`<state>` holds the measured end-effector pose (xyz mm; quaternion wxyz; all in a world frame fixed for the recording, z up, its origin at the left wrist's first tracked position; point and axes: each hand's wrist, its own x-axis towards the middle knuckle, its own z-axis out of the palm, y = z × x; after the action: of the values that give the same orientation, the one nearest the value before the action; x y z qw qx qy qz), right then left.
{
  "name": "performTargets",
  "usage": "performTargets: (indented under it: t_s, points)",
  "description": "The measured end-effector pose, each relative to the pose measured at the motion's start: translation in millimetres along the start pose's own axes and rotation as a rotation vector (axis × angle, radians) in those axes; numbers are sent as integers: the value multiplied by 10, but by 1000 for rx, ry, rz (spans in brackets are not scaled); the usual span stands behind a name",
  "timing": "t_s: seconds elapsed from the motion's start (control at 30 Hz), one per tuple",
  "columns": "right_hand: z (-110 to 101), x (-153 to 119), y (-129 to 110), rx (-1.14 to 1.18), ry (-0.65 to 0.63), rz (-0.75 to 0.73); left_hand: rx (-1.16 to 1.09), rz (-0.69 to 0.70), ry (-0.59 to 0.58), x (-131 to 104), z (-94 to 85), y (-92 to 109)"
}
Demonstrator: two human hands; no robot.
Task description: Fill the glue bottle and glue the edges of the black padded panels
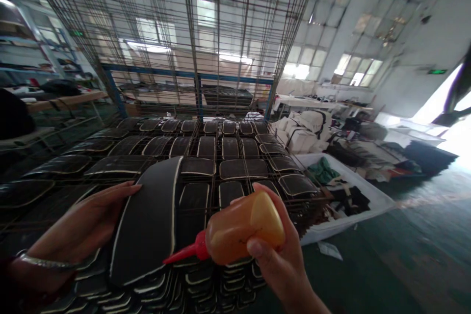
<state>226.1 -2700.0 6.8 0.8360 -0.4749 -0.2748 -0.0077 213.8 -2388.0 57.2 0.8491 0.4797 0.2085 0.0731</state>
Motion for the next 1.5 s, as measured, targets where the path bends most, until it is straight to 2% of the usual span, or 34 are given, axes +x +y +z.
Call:
performTargets:
  t_s: [0.1,0.23,0.33,0.57,0.87,1.07,1.17,1.27,1.4,1.5]
  points:
    - [3,15,21,14,81,-73,28,0,34,9,17,-27]
    - [14,42,30,-8,239,-192,-69,-8,107,44,41,-88]
    - [-10,48,29,-42,293,-218,-130,8,116,90,33,-128]
    - [-80,54,27,-66,324,-235,-135,17,102,92,136,-132]
    - [-73,-114,168,-54,189,-186,-178,30,155,121,254,-128]
    - [32,-241,280,-28,211,-146,-214,26,180,63,322,-102]
    - [65,-226,246,-32,274,-126,-202,17,174,52,318,-96]
    - [10,-150,153,-139,320,-199,-214,17,174,60,290,-101]
    - [-58,-90,115,-186,315,-328,-218,16,167,79,275,-114]
    - [20,-133,210,-78,328,-231,-276,7,172,93,311,-114]
